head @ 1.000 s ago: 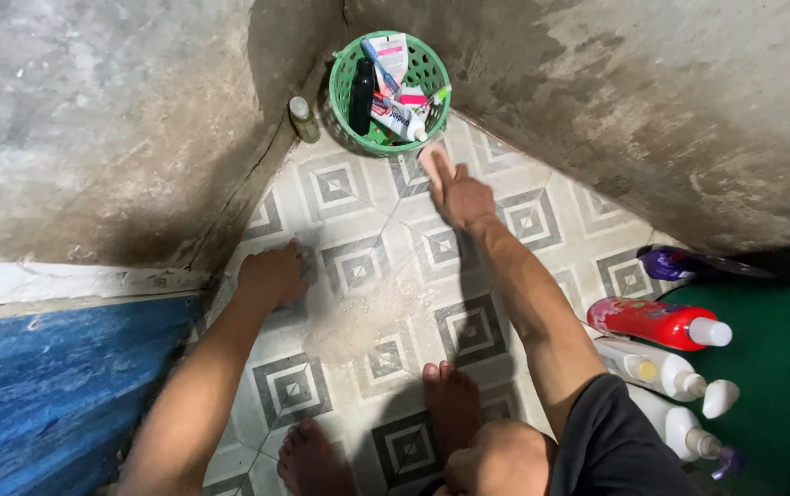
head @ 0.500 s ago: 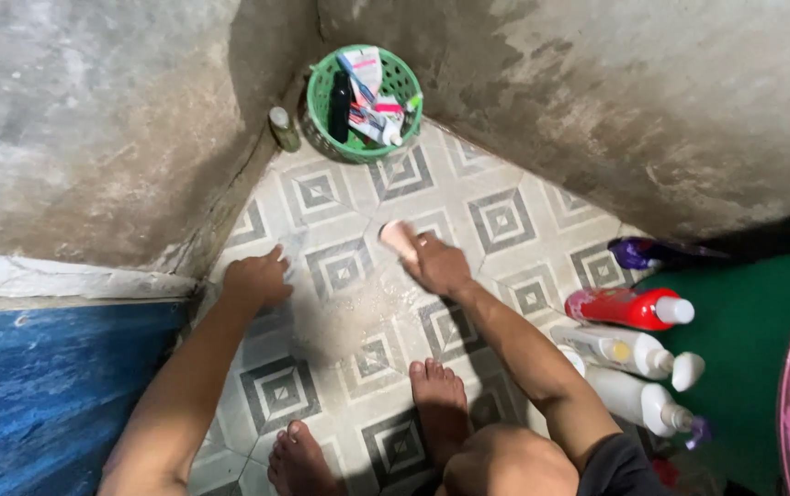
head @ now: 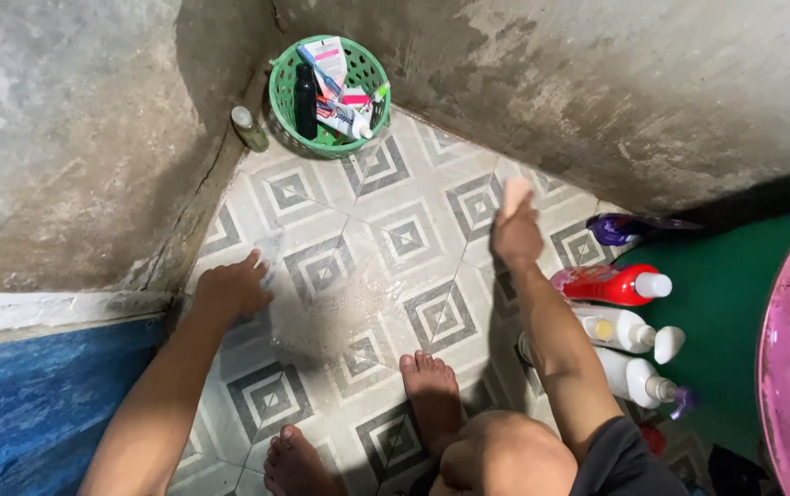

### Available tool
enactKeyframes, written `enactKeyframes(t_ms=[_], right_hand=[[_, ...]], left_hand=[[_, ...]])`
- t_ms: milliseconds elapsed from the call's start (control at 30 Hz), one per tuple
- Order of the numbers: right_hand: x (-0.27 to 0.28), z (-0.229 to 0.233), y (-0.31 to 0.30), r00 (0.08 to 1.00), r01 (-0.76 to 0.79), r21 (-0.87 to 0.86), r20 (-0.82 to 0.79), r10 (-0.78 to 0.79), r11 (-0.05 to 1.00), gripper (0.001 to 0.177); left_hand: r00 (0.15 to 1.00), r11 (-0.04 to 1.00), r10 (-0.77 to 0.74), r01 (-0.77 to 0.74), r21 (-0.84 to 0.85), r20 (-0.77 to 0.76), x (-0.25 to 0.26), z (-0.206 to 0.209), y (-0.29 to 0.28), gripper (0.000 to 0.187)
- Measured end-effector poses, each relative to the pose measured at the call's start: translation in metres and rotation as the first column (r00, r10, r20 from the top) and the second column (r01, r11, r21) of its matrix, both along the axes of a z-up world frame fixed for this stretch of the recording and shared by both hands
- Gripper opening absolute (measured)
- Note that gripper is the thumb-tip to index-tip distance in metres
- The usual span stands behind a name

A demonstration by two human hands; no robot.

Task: The person scrubs a small section of the tiled bathroom floor using a sponge. They repeatedly rub the same area in circular and back-and-forth motions while squatting.

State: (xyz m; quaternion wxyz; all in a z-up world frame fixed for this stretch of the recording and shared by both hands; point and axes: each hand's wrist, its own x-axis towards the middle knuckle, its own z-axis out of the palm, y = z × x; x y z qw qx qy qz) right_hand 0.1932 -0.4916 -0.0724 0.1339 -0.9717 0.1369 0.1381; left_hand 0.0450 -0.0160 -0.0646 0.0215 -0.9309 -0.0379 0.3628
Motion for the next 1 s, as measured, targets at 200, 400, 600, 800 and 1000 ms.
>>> enactKeyframes(t_ms=[200,400,600,800,1000], right_hand=[[-0.054,0.038,0.08,0.942,-0.333,0.076,-0.012,0.335,0.94,0.07],[-0.102,0.003,0.123,0.705,-0.709,0.049,0.057,0.707,0.703,0.071],[-0.087,-0.024,0.104,0.703,-0.696,-0.015,0.188,0.685,0.718,0.062],[-0.038,0.052,0.036,0.996,-0.087,0.025,-0.016,0.087,0.996,0.064],[-0.01,-0.021,-0.03,0.996,0.078,0.027,0.038,-0.079,0.997,0.075]], left_hand=[[0.998,0.999,0.011,-0.009,0.03,-0.056,0.007,-0.009,0.002,0.072],[0.996,0.999,0.027,-0.028,-0.015,-0.084,0.008,0.011,-0.002,0.068],[0.987,0.969,0.158,-0.156,-0.194,-0.001,0.008,0.016,0.004,0.058],[0.839,0.755,0.486,-0.264,-0.6,0.243,0.011,0.002,0.02,0.034],[0.75,0.652,0.621,-0.334,-0.68,0.228,0.014,0.016,0.013,0.019]])
